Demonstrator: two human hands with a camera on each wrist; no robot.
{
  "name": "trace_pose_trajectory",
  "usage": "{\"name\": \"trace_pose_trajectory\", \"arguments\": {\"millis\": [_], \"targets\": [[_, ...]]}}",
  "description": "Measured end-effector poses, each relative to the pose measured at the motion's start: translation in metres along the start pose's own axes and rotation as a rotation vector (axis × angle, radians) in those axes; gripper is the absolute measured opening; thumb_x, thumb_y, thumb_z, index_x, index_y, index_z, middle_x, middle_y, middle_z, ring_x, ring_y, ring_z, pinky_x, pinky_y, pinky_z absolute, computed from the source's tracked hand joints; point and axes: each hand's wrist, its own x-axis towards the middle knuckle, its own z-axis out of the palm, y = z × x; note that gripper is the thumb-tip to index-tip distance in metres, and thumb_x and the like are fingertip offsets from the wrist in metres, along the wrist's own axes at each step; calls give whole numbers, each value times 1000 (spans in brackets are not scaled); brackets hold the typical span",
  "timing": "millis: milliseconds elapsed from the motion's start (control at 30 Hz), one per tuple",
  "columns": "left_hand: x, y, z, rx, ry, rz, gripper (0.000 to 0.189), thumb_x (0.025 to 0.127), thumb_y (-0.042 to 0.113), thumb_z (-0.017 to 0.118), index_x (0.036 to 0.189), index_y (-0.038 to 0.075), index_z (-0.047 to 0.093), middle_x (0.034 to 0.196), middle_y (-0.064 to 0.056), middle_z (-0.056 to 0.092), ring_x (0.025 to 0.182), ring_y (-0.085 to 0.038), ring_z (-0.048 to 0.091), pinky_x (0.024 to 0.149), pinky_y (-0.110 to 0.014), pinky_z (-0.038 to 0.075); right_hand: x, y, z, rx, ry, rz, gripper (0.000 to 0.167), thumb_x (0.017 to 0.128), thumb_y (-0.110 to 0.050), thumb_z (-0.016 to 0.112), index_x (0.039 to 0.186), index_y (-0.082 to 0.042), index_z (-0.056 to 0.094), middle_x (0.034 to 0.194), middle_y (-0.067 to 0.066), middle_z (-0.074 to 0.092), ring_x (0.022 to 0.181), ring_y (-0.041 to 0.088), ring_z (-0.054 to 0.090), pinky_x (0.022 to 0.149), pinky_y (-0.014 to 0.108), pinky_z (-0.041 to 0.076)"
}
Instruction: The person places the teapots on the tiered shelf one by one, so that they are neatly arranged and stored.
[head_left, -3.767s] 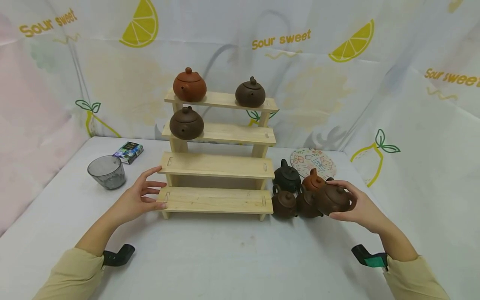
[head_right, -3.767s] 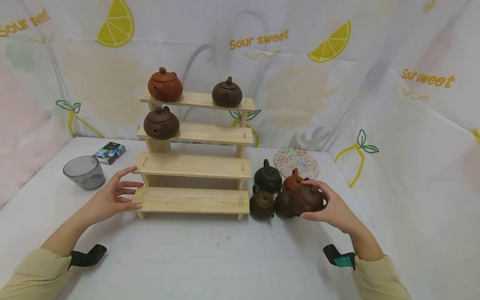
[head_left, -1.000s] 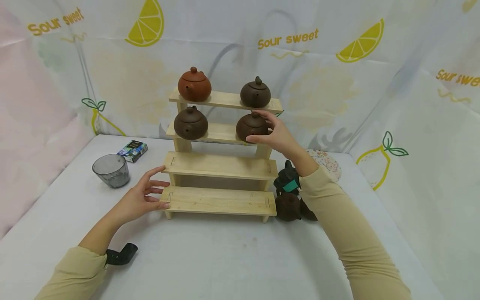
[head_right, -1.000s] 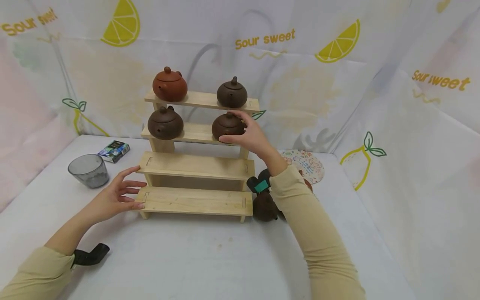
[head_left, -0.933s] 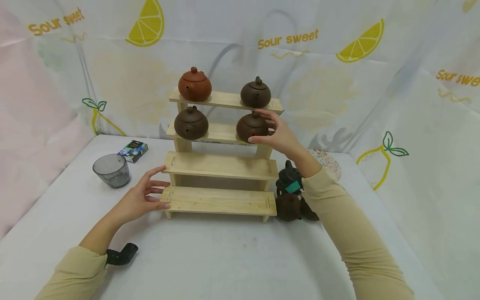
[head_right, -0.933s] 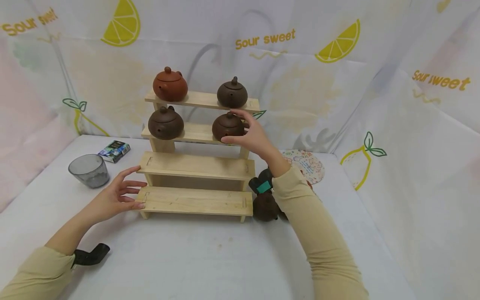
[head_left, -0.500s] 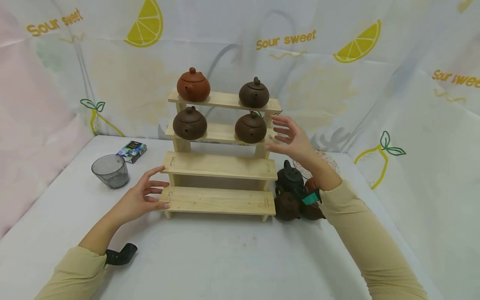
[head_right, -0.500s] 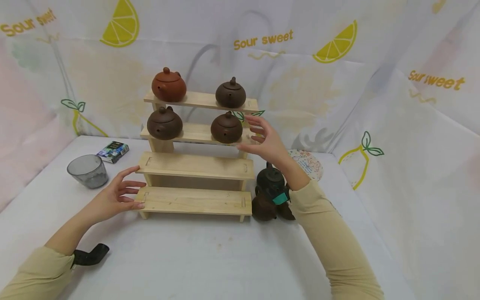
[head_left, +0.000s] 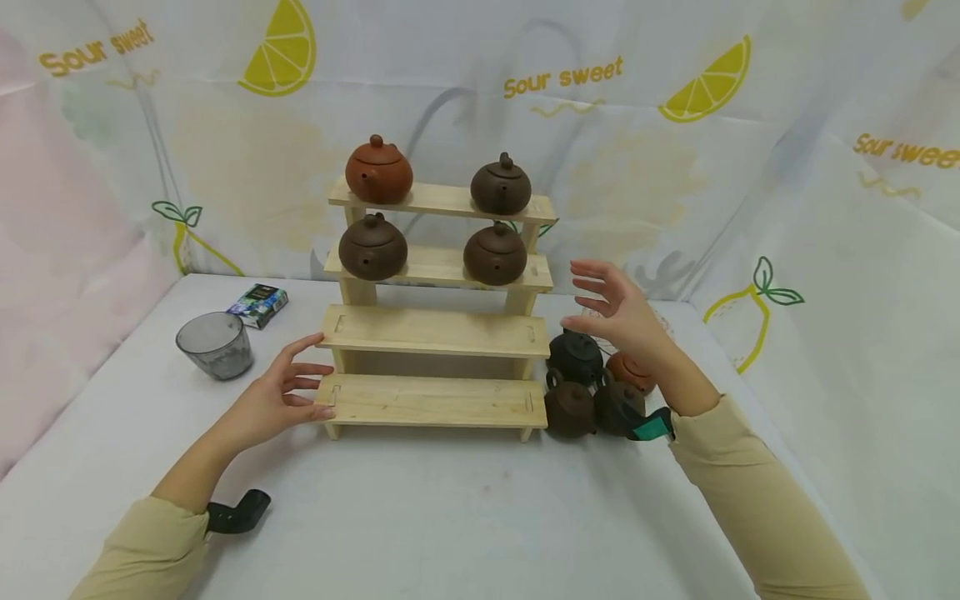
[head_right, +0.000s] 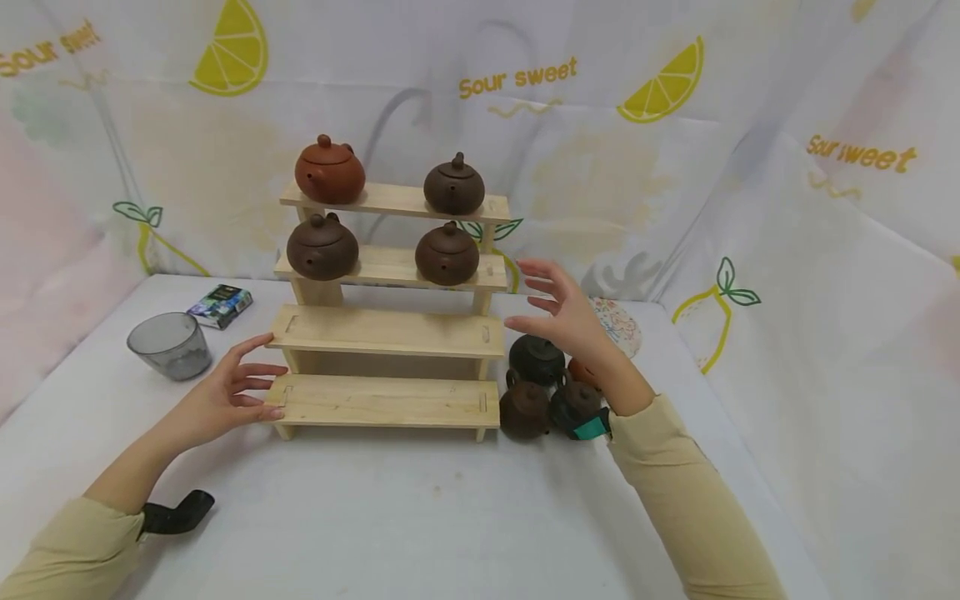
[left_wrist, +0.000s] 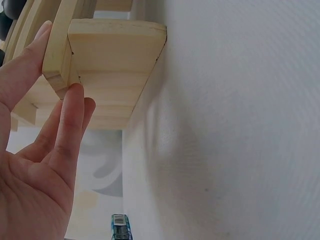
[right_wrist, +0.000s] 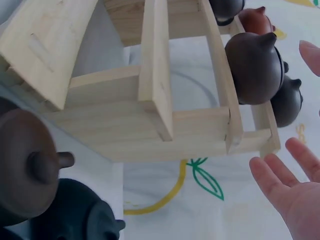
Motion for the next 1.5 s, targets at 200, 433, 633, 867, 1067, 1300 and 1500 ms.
{"name": "trace_pose_trajectory", "arguments": {"millis": [200, 433, 633, 867, 1067, 1300, 1500], "targets": [[-1, 0, 0, 2, 1, -2, 101, 74, 20, 80, 149, 26, 12, 127, -23, 50, 109, -37, 52, 76, -22, 50, -18, 7, -6, -23, 22, 52, 63, 79, 8, 69, 134, 1, 39, 138, 10, 39, 126, 27, 38, 101, 38, 36], [0, 0, -1, 8, -1, 1, 101, 74, 21, 80, 149, 26, 12, 127, -23, 50, 109, -37, 52, 76, -22, 50, -37, 18, -10, -31, 49, 85, 62, 79, 6, 70, 133, 2, 40, 135, 7, 41, 125, 24, 40, 98, 32, 39], [-1, -2, 0, 10, 0, 4, 101, 75, 18, 80, 149, 26, 12, 126, -24, 51, 109, -37, 52, 76, -22, 50, -53, 28, -14, -37, 72, 109, 61, 80, 5, 69, 133, -1, 41, 133, 4, 43, 122, 18, 42, 96, 27, 40], [-1, -2, 0, 1, -5, 7, 100, 75, 17, 79, 149, 25, 12, 127, -24, 50, 109, -38, 51, 76, -22, 50, -74, 38, -23, -4, 137, 140, 56, 82, 2, 69, 131, -14, 48, 131, -1, 43, 117, 14, 46, 88, 25, 46], [0, -1, 0, 2, -7, 2, 100, 76, 17, 79, 149, 26, 12, 127, -24, 50, 110, -39, 51, 76, -21, 50, -92, 46, -30, -47, 180, 169, 53, 82, 1, 69, 130, -6, 46, 124, -5, 47, 110, 13, 51, 83, 19, 47], [1, -1, 1, 11, -9, 12, 100, 76, 17, 79, 149, 25, 12, 127, -25, 50, 109, -39, 52, 76, -22, 50, -114, 56, -32, -96, 200, 214, 55, 83, -3, 69, 130, 2, 42, 130, 14, 42, 118, 24, 44, 89, 19, 44], [1, 0, 0, 13, -2, 23, 100, 76, 15, 79, 149, 24, 12, 125, -25, 50, 108, -38, 52, 76, -22, 50, -126, 67, -34, -96, 189, 242, 56, 84, -3, 68, 130, 7, 39, 132, 20, 39, 118, 23, 45, 90, 19, 43]]}}
